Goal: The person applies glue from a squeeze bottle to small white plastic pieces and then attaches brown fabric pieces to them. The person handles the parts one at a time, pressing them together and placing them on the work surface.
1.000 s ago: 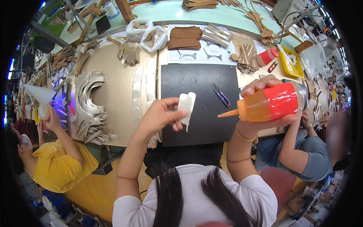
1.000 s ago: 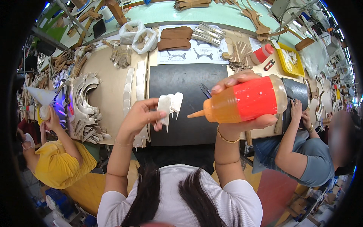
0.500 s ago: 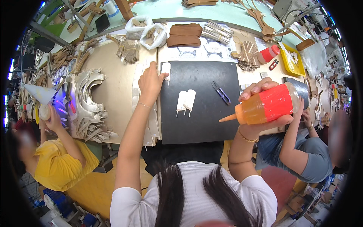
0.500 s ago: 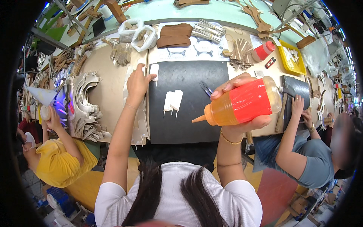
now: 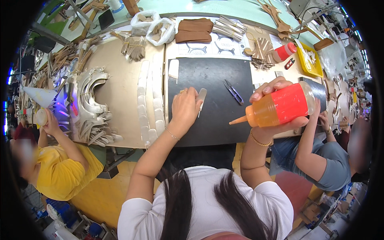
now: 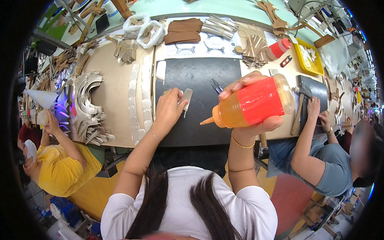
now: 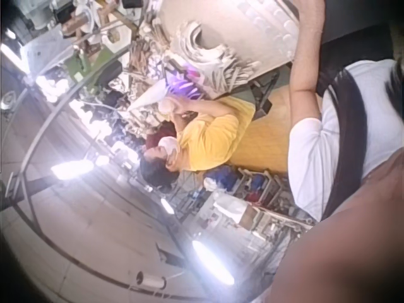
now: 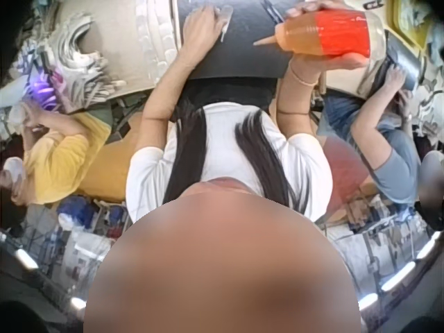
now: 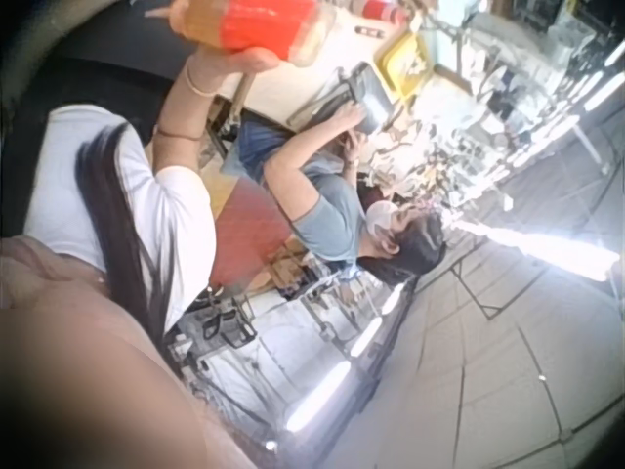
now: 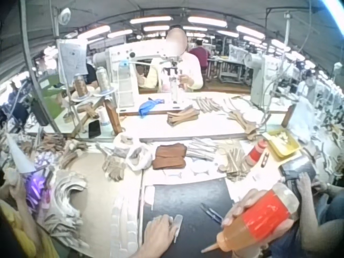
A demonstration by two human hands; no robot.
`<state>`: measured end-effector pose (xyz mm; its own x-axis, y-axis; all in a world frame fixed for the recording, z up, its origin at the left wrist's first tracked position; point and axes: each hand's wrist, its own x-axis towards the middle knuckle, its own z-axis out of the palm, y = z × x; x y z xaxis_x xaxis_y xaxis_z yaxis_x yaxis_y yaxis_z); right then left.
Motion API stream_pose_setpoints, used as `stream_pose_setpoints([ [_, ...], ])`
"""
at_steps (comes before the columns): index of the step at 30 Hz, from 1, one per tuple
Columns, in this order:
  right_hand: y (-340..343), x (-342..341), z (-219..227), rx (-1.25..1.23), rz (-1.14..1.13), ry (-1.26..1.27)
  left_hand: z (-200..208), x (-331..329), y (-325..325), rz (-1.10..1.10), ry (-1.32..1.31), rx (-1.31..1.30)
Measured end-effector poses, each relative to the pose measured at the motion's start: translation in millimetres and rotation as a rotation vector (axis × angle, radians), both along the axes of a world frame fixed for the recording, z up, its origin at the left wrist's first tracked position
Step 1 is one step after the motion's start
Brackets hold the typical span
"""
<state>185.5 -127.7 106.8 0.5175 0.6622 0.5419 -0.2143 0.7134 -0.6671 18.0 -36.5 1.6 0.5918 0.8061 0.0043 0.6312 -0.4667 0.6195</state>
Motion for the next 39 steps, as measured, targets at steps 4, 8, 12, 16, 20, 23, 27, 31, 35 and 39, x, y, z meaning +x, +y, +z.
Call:
stream_pose_setpoints([
  [4,-2,1,-5,-0.022,0.004,0.028,9,1,6,0.041,-0.144,-0.507],
  [8,2,-1,-7,-0.045,0.042,0.058,37,-9,4,0.05,-0.476,-1.0],
  [12,6,-12,-2,-0.272,-0.198,-0.158,74,-23,-7,-0.01,-0.671,-1.153],
  [16,7,-22,5,-0.303,-0.236,-0.212,99,-29,-13,0.002,-0.678,-1.168],
  [20,8,-22,8,-0.248,-0.182,-0.246,107,-32,-16,-0.014,-0.688,-1.177],
  [23,7,-21,8,-0.244,-0.155,-0.255,109,-34,-17,-0.028,-0.693,-1.194],
  [27,6,-24,8,-0.257,-0.132,-0.244,109,-35,-17,-0.045,-0.686,-1.216],
  [31,5,-26,10,-0.263,-0.165,-0.3,107,-35,-17,-0.058,-0.696,-1.206],
  [35,6,-18,12,-0.038,-0.161,-0.287,103,-37,-16,-0.049,-0.726,-1.217],
  [39,7,-13,14,0.167,-0.092,-0.181,102,-37,-16,-0.034,-0.753,-1.227],
])
